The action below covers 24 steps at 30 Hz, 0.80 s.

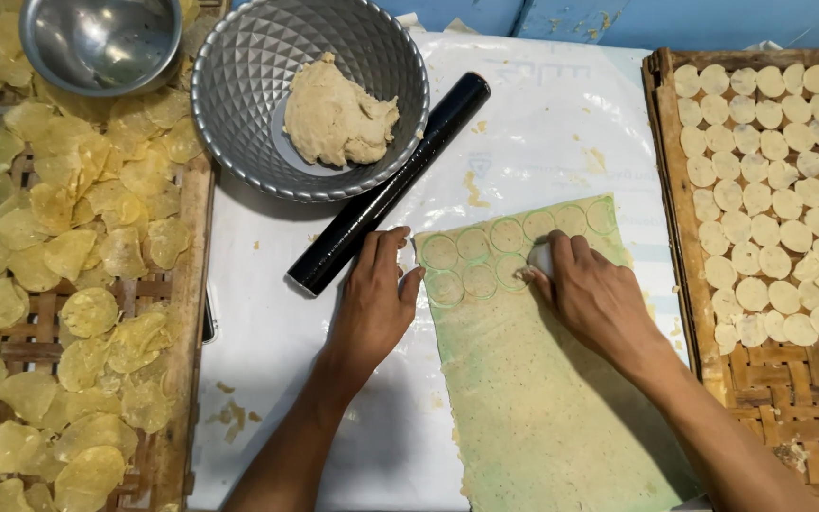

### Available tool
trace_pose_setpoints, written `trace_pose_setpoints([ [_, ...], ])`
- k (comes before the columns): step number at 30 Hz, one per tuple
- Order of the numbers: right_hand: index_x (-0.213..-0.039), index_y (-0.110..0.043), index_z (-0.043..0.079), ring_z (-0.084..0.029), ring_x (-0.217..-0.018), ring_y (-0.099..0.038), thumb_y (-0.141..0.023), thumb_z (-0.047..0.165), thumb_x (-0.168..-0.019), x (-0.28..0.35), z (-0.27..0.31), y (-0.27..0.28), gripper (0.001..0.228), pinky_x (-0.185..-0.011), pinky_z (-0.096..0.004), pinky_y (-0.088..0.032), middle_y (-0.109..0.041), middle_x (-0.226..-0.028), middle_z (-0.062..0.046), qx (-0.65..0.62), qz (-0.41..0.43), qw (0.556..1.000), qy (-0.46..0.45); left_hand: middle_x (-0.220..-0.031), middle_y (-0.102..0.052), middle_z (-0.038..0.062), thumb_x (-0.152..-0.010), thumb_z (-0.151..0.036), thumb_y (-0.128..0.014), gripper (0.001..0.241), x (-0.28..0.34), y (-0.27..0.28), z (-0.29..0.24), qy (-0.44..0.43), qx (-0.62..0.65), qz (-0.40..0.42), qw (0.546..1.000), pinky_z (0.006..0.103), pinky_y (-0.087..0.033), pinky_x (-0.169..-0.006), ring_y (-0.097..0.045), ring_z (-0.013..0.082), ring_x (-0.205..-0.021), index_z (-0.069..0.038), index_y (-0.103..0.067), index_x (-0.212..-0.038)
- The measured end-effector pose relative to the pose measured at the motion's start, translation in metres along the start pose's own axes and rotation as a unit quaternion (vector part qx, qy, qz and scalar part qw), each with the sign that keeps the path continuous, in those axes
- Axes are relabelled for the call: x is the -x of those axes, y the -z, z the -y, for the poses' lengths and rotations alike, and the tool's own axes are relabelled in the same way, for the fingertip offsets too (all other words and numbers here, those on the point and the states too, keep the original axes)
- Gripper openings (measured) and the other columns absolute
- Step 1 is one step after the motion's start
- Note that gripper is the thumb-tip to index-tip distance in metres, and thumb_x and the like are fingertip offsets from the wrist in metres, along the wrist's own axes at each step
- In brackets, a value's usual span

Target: Cutting out small circles from a flat sheet of dough using a round mold.

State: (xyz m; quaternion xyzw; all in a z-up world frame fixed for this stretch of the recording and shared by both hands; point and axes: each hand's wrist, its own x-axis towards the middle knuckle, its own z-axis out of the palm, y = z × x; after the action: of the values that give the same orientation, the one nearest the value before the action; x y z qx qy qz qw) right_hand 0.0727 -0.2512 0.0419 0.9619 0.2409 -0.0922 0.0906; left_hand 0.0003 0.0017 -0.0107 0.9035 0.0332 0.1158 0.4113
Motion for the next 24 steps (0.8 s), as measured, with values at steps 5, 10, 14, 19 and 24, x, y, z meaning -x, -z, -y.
trace_pose_setpoints([
  [5,-0.131,-0.047,0.006,-0.035,-0.080,-0.076,-0.029,0.047,-0.107,-0.005,0.001,-0.010,0.051,-0.066,-0.049,-0.062,-0.061,-0.089,-0.011,0.033,-0.012,0.999,-0.002,-0.114,-0.060,0.015,-0.088,-0.006,-0.073,0.047,0.002,-0.002,0.000,-0.007,-0.001,-0.011,1.000,0.0400,-0.060,-0.072,-0.071,0.0275,-0.084,-0.001,-0.055,-0.132],
  [10,-0.132,-0.049,0.010,-0.036,-0.083,-0.076,-0.027,0.048,-0.107,-0.007,-0.004,0.001,0.051,-0.068,-0.051,-0.062,-0.064,-0.091,-0.013,0.010,0.014,0.999,0.030,-0.114,-0.059,0.016,-0.088,-0.005,-0.072,0.047,0.000,0.001,-0.003,-0.009,0.006,-0.008,1.000,0.0411,-0.060,-0.073,-0.071,0.0288,-0.084,-0.001,-0.055,-0.132],
  [14,-0.132,-0.047,0.011,-0.037,-0.083,-0.076,-0.027,0.048,-0.107,-0.006,-0.004,-0.002,0.048,-0.067,-0.051,-0.061,-0.062,-0.092,-0.012,0.024,-0.006,0.999,0.026,-0.115,-0.060,0.017,-0.089,-0.005,-0.072,0.047,0.002,0.003,-0.006,0.000,0.013,-0.006,1.000,0.0419,-0.060,-0.072,-0.071,0.0301,-0.085,0.000,-0.054,-0.132],
  [19,-0.132,-0.046,0.014,-0.038,-0.084,-0.076,-0.026,0.049,-0.107,-0.003,-0.008,-0.008,0.047,-0.067,-0.052,-0.061,-0.061,-0.093,-0.012,0.012,-0.014,1.000,0.017,-0.115,-0.060,0.018,-0.090,-0.005,-0.071,0.046,0.002,0.007,-0.009,0.002,0.020,0.002,1.000,0.0431,-0.060,-0.073,-0.071,0.0318,-0.086,0.001,-0.053,-0.132],
  [24,-0.138,-0.046,0.009,-0.041,-0.081,-0.076,-0.046,0.035,-0.103,0.017,-0.024,-0.012,0.043,-0.066,-0.052,-0.061,-0.067,-0.101,-0.020,-0.152,-0.060,0.986,-0.041,-0.115,-0.060,0.016,-0.089,-0.006,-0.071,0.047,0.003,0.005,-0.005,0.005,0.008,0.005,1.000,0.0411,-0.061,-0.071,-0.071,0.0298,-0.087,-0.001,-0.053,-0.132],
])
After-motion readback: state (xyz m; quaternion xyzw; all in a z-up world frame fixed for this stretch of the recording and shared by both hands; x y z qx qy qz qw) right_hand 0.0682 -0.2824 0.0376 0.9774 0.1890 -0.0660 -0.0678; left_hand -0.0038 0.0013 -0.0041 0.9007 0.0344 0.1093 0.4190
